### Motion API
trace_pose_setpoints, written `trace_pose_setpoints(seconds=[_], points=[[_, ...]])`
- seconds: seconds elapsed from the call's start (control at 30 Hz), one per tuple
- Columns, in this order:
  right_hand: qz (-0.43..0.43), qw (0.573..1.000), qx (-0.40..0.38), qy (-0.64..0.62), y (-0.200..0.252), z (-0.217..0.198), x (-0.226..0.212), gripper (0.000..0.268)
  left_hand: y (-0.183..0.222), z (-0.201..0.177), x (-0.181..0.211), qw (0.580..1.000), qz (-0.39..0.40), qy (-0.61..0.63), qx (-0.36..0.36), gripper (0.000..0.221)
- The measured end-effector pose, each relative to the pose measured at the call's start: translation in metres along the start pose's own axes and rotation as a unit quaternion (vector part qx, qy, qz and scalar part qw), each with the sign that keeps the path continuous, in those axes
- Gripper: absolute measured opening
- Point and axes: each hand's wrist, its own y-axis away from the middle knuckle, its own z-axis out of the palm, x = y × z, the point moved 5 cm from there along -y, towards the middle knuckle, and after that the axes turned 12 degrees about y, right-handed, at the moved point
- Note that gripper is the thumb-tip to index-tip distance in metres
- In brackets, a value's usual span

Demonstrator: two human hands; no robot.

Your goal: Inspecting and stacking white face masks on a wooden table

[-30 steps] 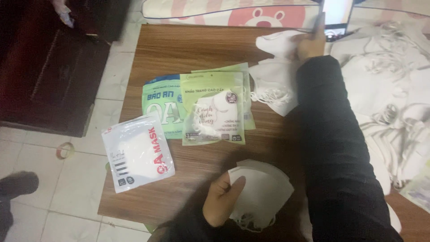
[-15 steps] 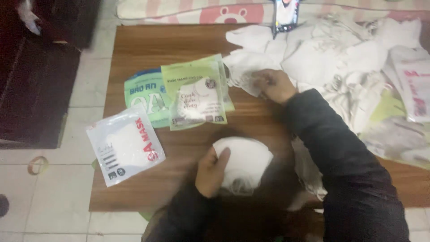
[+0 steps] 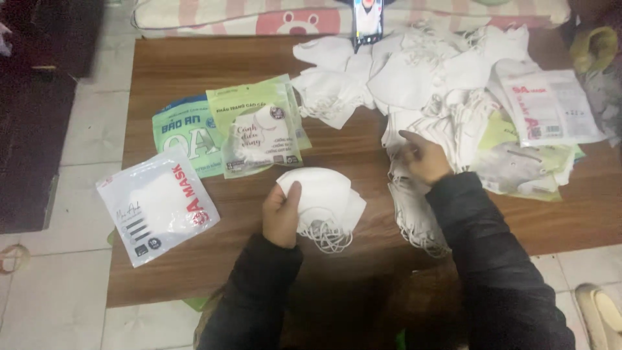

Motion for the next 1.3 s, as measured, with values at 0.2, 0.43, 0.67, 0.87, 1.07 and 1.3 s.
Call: trace_pose_setpoints(seconds=[0.2,0.43,0.67,0.87,1.07,1.3], points=[[0.034,0.987,-0.051,-0.146,-0.019,-0.011,-0.078,0.051,-0.02,-0.002,-0.031,0.999,0.004,0.04,-0.033,0.038],[-0.009,0.976,-0.03,-0.218,-0.144,0.024,-0.116,0.068,-0.009,-0.007,-0.024,0.999,-0.029,0.018,0.011,0.045],[0.179,0.866,-0.014,-0.466,-0.276,0.08,-0.102,0.089,-0.004,-0.005,-0.016,0.998,-0.027,0.023,-0.056,0.029],[0.239,0.807,0.008,-0.54,-0.318,0.101,-0.088,0.076,-0.001,-0.004,-0.017,0.993,-0.105,0.059,-0.006,0.027],[0.11,0.878,0.048,-0.463,-0.365,0.13,-0.064,0.095,-0.005,-0.002,-0.024,0.991,-0.093,0.088,-0.024,0.023],[-0.052,0.907,0.162,-0.386,-0.345,0.122,-0.062,0.1,0.0,0.001,-0.026,0.992,-0.077,0.074,-0.062,0.027]])
